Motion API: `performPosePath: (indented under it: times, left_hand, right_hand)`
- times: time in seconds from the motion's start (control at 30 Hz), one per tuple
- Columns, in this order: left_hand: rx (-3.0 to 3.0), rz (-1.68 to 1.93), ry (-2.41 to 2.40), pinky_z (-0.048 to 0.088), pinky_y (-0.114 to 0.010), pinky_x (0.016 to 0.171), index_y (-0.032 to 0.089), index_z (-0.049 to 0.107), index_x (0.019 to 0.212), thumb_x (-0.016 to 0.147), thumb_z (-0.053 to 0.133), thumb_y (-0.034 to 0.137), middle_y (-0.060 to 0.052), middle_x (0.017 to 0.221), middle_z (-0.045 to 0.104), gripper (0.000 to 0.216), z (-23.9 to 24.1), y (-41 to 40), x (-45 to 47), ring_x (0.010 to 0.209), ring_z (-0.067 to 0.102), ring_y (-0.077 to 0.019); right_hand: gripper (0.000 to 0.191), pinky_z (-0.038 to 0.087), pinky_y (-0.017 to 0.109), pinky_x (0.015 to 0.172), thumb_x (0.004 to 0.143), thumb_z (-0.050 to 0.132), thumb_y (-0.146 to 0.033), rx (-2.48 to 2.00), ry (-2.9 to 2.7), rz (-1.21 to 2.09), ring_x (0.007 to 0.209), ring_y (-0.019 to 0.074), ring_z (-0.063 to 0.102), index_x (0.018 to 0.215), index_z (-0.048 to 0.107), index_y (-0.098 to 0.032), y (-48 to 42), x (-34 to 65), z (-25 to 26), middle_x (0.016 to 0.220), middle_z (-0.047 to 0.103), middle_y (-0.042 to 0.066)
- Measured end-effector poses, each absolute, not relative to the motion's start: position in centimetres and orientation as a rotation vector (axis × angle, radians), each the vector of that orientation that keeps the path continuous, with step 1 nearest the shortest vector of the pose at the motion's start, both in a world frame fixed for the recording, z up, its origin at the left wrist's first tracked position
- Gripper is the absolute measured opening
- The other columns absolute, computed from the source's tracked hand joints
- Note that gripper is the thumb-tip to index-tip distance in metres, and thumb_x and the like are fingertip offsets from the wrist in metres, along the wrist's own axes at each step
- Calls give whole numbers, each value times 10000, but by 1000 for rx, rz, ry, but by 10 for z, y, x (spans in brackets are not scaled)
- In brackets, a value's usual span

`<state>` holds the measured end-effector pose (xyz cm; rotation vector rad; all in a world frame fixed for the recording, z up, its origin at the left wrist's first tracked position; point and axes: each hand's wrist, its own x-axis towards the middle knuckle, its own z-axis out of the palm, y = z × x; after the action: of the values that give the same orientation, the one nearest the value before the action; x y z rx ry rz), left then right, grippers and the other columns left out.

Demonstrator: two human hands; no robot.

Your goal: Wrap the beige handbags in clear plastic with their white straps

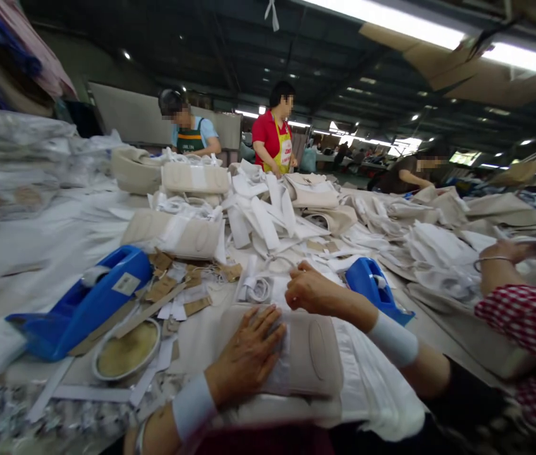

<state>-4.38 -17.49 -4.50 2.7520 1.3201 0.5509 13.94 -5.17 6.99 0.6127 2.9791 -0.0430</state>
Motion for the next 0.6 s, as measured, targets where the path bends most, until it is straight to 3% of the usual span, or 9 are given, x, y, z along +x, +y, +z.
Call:
performPosePath:
  times: [0.1,0.27,0.47,0.6]
  left_hand:
    - [2735,588,1322,180,-553,1199,213,403,1418,883,537,219,-120,1566,278,551,-48,-175,-45,1475,164,-277]
    - [2709,599,1358,185,-554,1191,216,395,1425,883,540,227,-126,1608,135,562,-47,-174,-45,1486,105,-284]
    - [2708,496,1310,147,-570,1194,223,384,1431,897,526,266,-73,1594,225,555,-43,-171,-44,1481,135,-270]
    - [2707,482,1315,148,-566,1193,225,372,1442,908,512,270,-80,1588,244,554,-44,-171,-44,1476,158,-271]
  right_hand:
    - [135,215,361,823,792,629,-122,511,2911,87,790,182,526,753,728,-206,-33,119,53,701,687,38]
    - [163,236,368,845,801,578,-112,477,2880,164,760,198,531,738,718,-166,-27,108,39,677,659,75]
    - [98,222,403,933,808,595,-127,498,2882,262,869,254,550,836,687,-112,-24,108,27,758,670,122]
    - [376,219,403,964,704,779,-239,587,2911,244,965,284,542,1026,645,-97,-1,106,16,837,690,123]
